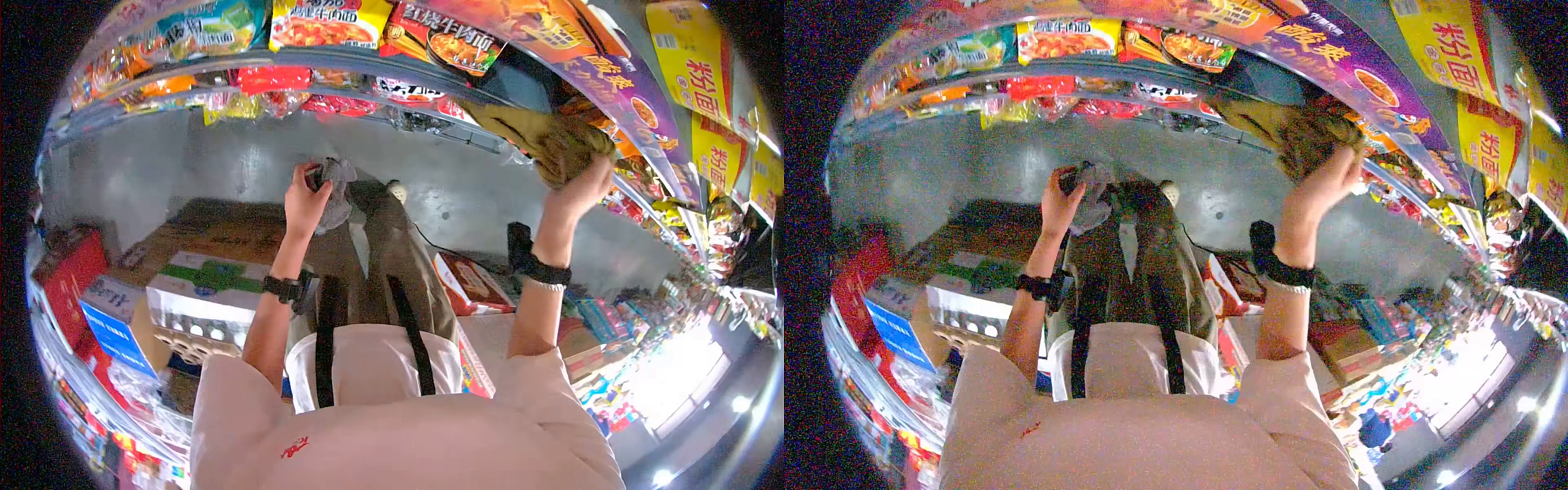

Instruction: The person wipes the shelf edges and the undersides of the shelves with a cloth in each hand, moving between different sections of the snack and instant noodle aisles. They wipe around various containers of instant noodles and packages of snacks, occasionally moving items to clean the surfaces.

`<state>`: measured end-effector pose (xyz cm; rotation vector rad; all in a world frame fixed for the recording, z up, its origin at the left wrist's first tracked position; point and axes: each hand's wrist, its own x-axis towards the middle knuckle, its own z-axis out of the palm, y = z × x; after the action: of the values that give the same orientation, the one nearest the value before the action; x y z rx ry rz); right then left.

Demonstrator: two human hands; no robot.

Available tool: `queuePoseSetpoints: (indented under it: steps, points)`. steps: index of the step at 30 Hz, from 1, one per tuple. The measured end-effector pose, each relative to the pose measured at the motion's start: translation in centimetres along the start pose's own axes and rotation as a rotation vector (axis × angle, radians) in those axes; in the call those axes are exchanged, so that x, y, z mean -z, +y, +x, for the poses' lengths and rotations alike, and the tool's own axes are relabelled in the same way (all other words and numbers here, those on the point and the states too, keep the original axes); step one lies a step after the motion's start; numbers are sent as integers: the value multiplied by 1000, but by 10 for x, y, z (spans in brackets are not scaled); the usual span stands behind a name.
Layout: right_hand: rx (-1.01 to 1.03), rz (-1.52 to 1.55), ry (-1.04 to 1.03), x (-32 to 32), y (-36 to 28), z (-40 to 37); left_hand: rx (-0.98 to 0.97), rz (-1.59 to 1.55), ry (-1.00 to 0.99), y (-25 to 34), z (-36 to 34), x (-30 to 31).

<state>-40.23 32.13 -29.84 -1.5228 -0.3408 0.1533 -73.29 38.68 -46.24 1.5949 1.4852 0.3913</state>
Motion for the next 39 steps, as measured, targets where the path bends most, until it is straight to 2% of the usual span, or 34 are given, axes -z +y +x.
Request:
queuePoseSetpoints:
  steps: [3, 5, 6, 7, 9, 10, 12, 14, 15, 17, 18, 19, 21, 22, 23, 25, 28, 33, 34, 35, 36, 39]
  points:
    - [-6, -37, -42, 13, -20, 8, 28, 61, 33, -1, -28, -17]
    - [94, -54, -231, 19, -21, 24, 148, 66, 17, -2, -41, -30]
    - [275, -225, -315, 21, -17, 32, 162, 53, 23, -7, -46, -40]
    - [278, -229, -333, 22, -11, 42, 99, 43, 77, -14, -50, -52]
    - [243, -311, -537, 16, 3, 60, 48, 26, 142, -20, -58, -70]
    - [315, -533, -629, 10, 11, 64, 55, -17, 118, -18, -61, -77]
    - [327, -810, -916, -10, 19, 70, 66, -53, 70, -4, -67, -85]
    - [416, -1031, -1054, -31, 45, 73, 84, -40, 56, -2, -72, -95]
    - [424, -1029, -1065, -37, 57, 76, 97, -23, 29, 0, -76, -100]
    - [1020, -1009, -984, -46, 90, 85, 118, -70, 31, 11, -83, -97]
    - [1599, -1213, -915, -47, 117, 112, 123, -50, 12, 12, -86, -96]
    - [1607, -1202, -916, -58, 113, 113, 127, -30, -8, 12, -89, -95]
    - [475, -1154, -1026, -78, 106, 116, 58, -41, 86, 0, -94, -99]
    - [255, -978, -1106, -72, 136, 139, -16, -51, 172, -5, -95, -99]
    - [361, -1074, -1068, -77, 137, 149, -18, -50, 184, -4, -95, -94]
    - [507, -1196, -1018, -81, 127, 161, 200, -96, 87, -2, -100, -82]
    - [514, -1231, -1002, -84, 122, 175, 268, -135, 125, -10, -106, -73]
    - [532, -1248, -992, -87, 118, 171, 210, -28, 246, -14, -123, -59]
    - [542, -1250, -992, -85, 116, 165, 240, -96, 240, -11, -125, -56]
    - [552, -1255, -990, -84, 113, 158, 263, -163, 236, -7, -126, -51]
    - [557, -1261, -990, -81, 112, 149, 303, -103, 251, 20, -127, -35]
    - [572, -1278, -994, -76, 105, 125, 278, -88, 220, 43, -126, -18]
